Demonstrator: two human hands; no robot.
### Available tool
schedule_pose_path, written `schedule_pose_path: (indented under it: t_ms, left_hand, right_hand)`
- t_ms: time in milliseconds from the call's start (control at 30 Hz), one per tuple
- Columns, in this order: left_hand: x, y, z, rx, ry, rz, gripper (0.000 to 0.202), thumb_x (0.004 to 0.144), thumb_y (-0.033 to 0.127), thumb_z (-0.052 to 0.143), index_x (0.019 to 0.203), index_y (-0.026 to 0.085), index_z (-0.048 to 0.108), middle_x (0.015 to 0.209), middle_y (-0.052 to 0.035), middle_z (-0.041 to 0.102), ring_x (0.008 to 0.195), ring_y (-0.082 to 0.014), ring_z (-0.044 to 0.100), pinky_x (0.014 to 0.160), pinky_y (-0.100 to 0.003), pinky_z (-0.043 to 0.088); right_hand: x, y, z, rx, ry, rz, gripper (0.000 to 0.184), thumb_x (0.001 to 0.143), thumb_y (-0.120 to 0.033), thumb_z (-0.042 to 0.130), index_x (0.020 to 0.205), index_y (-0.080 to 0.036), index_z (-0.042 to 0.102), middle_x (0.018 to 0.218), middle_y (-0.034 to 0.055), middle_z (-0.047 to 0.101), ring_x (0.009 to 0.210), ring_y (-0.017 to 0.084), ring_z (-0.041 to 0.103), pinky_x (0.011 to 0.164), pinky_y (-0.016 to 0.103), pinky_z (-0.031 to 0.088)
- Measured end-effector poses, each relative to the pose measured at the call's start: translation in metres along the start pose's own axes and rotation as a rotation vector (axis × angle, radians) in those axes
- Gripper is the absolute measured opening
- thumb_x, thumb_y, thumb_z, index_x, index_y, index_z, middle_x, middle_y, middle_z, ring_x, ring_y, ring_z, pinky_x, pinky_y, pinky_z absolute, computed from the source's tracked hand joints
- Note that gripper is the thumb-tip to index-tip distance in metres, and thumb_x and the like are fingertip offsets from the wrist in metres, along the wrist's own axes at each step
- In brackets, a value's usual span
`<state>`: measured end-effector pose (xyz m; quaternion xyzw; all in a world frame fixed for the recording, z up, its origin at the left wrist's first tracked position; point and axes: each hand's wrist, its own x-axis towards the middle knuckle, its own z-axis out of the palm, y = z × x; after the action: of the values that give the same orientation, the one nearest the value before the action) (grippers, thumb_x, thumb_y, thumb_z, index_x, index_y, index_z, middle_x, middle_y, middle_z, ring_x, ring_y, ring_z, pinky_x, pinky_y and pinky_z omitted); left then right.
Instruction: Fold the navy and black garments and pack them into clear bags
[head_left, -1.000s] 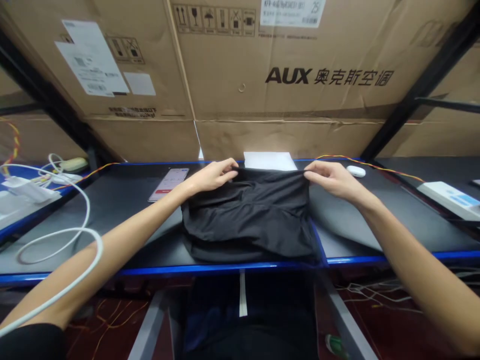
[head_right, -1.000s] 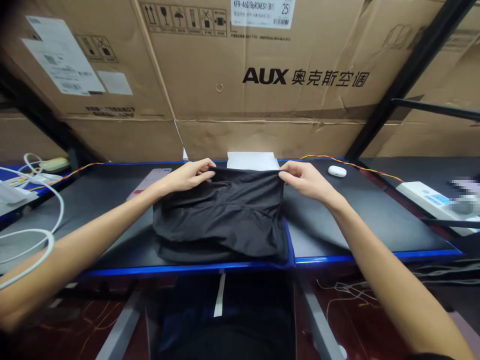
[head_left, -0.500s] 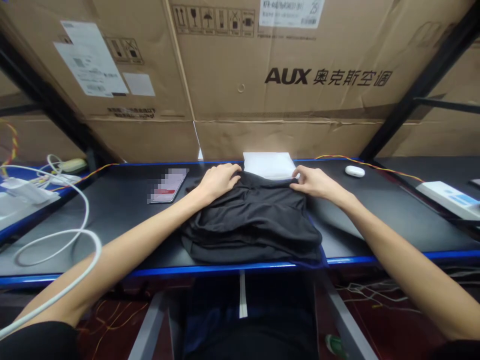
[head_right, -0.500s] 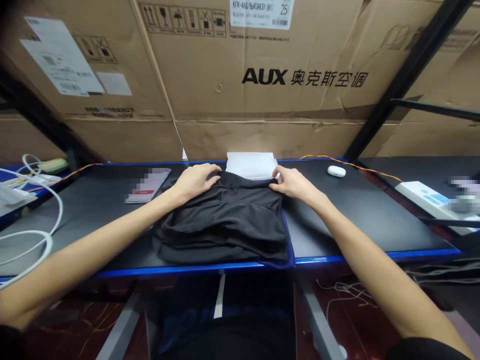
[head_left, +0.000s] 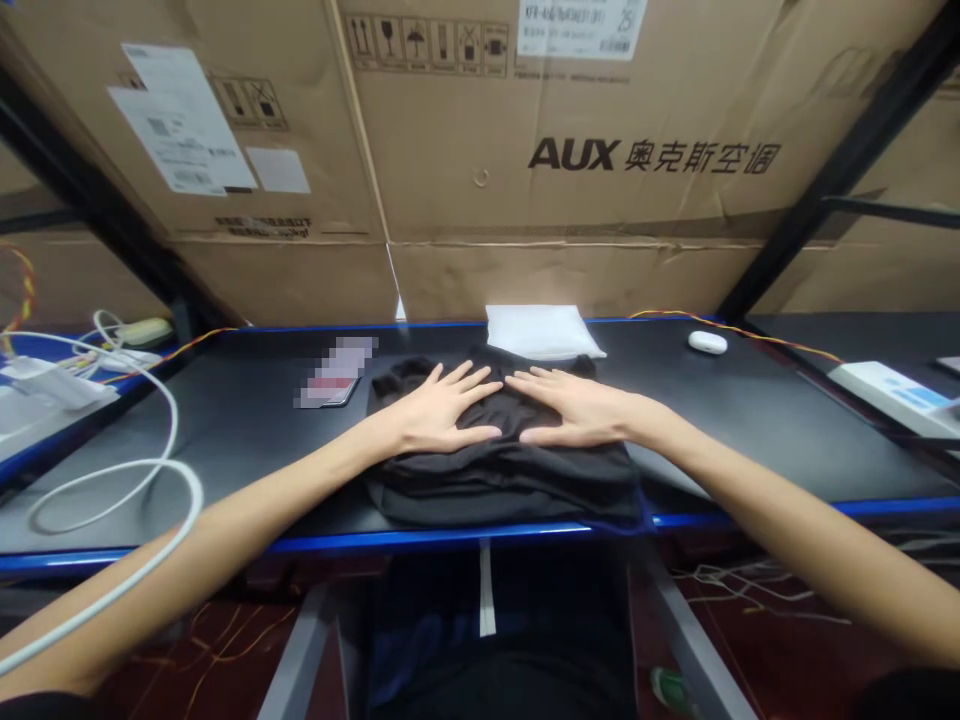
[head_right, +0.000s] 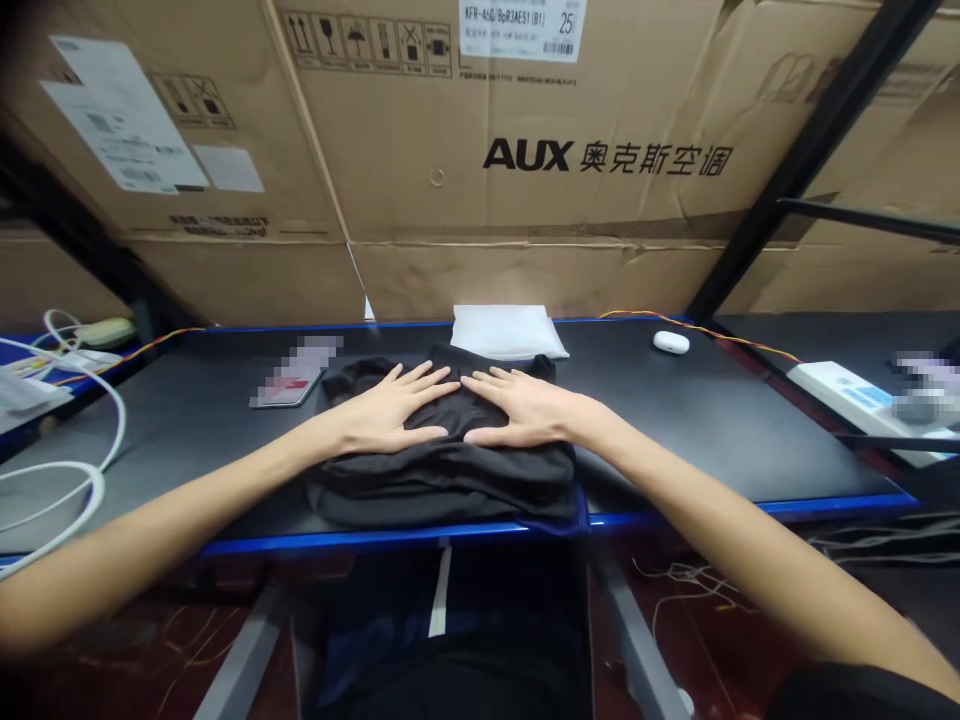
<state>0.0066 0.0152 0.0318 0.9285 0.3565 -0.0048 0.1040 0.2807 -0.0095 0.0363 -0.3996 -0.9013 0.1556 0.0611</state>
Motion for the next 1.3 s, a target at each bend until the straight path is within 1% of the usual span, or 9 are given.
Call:
schedule_pose_path:
  t_ms: [33, 100, 200, 367, 500, 800, 1000, 1167, 1300]
  left_hand:
    - [0.0, 0.0, 0.002, 0.004, 0.004, -0.005, 0.086, 0.093, 0.078, 0.04, 0.162, 0.027, 0.026, 0.17, -0.0084, 0.015, 0.158, -0.036, 0.006, 0.124, -0.066, 0.005]
    - [-0.001, 0.0, 0.002, 0.002, 0.003, -0.011, 0.087, 0.093, 0.079, 0.039, 0.162, 0.028, 0.025, 0.17, -0.0076, 0.015, 0.158, -0.0355, 0.005, 0.124, -0.066, 0.005]
    - [-0.002, 0.0, 0.0, -0.007, -0.01, -0.012, 0.088, 0.092, 0.08, 0.037, 0.162, 0.029, 0.024, 0.17, -0.0062, 0.012, 0.158, -0.0341, 0.004, 0.124, -0.065, 0.006]
    - [-0.006, -0.001, -0.003, -0.012, -0.037, 0.009, 0.084, 0.094, 0.078, 0.038, 0.162, 0.031, 0.023, 0.171, -0.0048, 0.008, 0.158, -0.0327, 0.003, 0.125, -0.062, 0.006]
    - [-0.008, -0.003, -0.002, -0.018, -0.026, 0.019, 0.083, 0.094, 0.078, 0.038, 0.162, 0.032, 0.024, 0.171, -0.0047, 0.009, 0.158, -0.0318, 0.004, 0.126, -0.059, 0.005]
    - [-0.009, 0.0, -0.005, -0.026, -0.024, 0.015, 0.082, 0.094, 0.077, 0.039, 0.161, 0.032, 0.025, 0.17, -0.0042, 0.011, 0.158, -0.0321, 0.006, 0.126, -0.06, 0.007]
    - [-0.008, -0.002, -0.005, -0.032, -0.028, 0.025, 0.081, 0.094, 0.076, 0.041, 0.161, 0.033, 0.025, 0.17, -0.0056, 0.011, 0.158, -0.0331, 0.006, 0.126, -0.06, 0.007]
    - [-0.008, -0.003, -0.004, -0.031, -0.029, 0.027, 0.082, 0.094, 0.077, 0.039, 0.161, 0.033, 0.025, 0.17, -0.0046, 0.01, 0.158, -0.0322, 0.005, 0.126, -0.06, 0.005]
    - [-0.009, -0.003, -0.004, -0.032, -0.029, 0.026, 0.082, 0.094, 0.077, 0.04, 0.161, 0.033, 0.025, 0.17, -0.0046, 0.011, 0.158, -0.0328, 0.006, 0.126, -0.06, 0.006]
  right_hand:
    - [0.0, 0.001, 0.003, 0.007, -0.043, 0.012, 0.099, 0.085, -0.078, 0.055, 0.163, -0.024, 0.026, 0.168, 0.0082, 0.023, 0.155, 0.037, 0.018, 0.126, 0.057, 0.017]
    - [-0.001, 0.004, 0.007, 0.007, -0.068, 0.022, 0.1, 0.085, -0.079, 0.054, 0.163, -0.025, 0.023, 0.169, 0.0068, 0.018, 0.156, 0.037, 0.011, 0.127, 0.058, 0.01]
    - [-0.003, 0.007, 0.011, 0.01, -0.039, 0.023, 0.095, 0.087, -0.078, 0.052, 0.162, -0.027, 0.024, 0.169, 0.0057, 0.017, 0.157, 0.035, 0.009, 0.127, 0.058, 0.006]
    - [-0.005, 0.01, 0.012, 0.002, -0.031, 0.022, 0.093, 0.089, -0.078, 0.049, 0.162, -0.025, 0.025, 0.169, 0.0069, 0.016, 0.157, 0.033, 0.008, 0.128, 0.057, 0.005]
    - [-0.005, 0.011, 0.014, 0.002, -0.021, 0.036, 0.093, 0.088, -0.078, 0.051, 0.162, -0.026, 0.027, 0.169, 0.007, 0.017, 0.157, 0.033, 0.008, 0.128, 0.057, 0.006]
    - [-0.002, 0.012, 0.018, 0.018, -0.007, 0.02, 0.091, 0.088, -0.076, 0.054, 0.161, -0.027, 0.03, 0.169, 0.008, 0.018, 0.157, 0.035, 0.01, 0.127, 0.059, 0.005]
    - [-0.003, 0.01, 0.015, 0.03, -0.02, 0.035, 0.091, 0.087, -0.076, 0.055, 0.161, -0.029, 0.03, 0.169, 0.0061, 0.018, 0.157, 0.035, 0.01, 0.127, 0.059, 0.006]
    - [-0.004, 0.008, 0.013, 0.021, -0.034, 0.045, 0.092, 0.087, -0.077, 0.053, 0.161, -0.026, 0.03, 0.169, 0.0067, 0.017, 0.157, 0.034, 0.009, 0.128, 0.057, 0.005]
    - [-0.004, 0.011, 0.014, 0.035, -0.023, 0.035, 0.091, 0.087, -0.076, 0.056, 0.161, -0.03, 0.03, 0.169, 0.0051, 0.018, 0.157, 0.035, 0.01, 0.127, 0.059, 0.005]
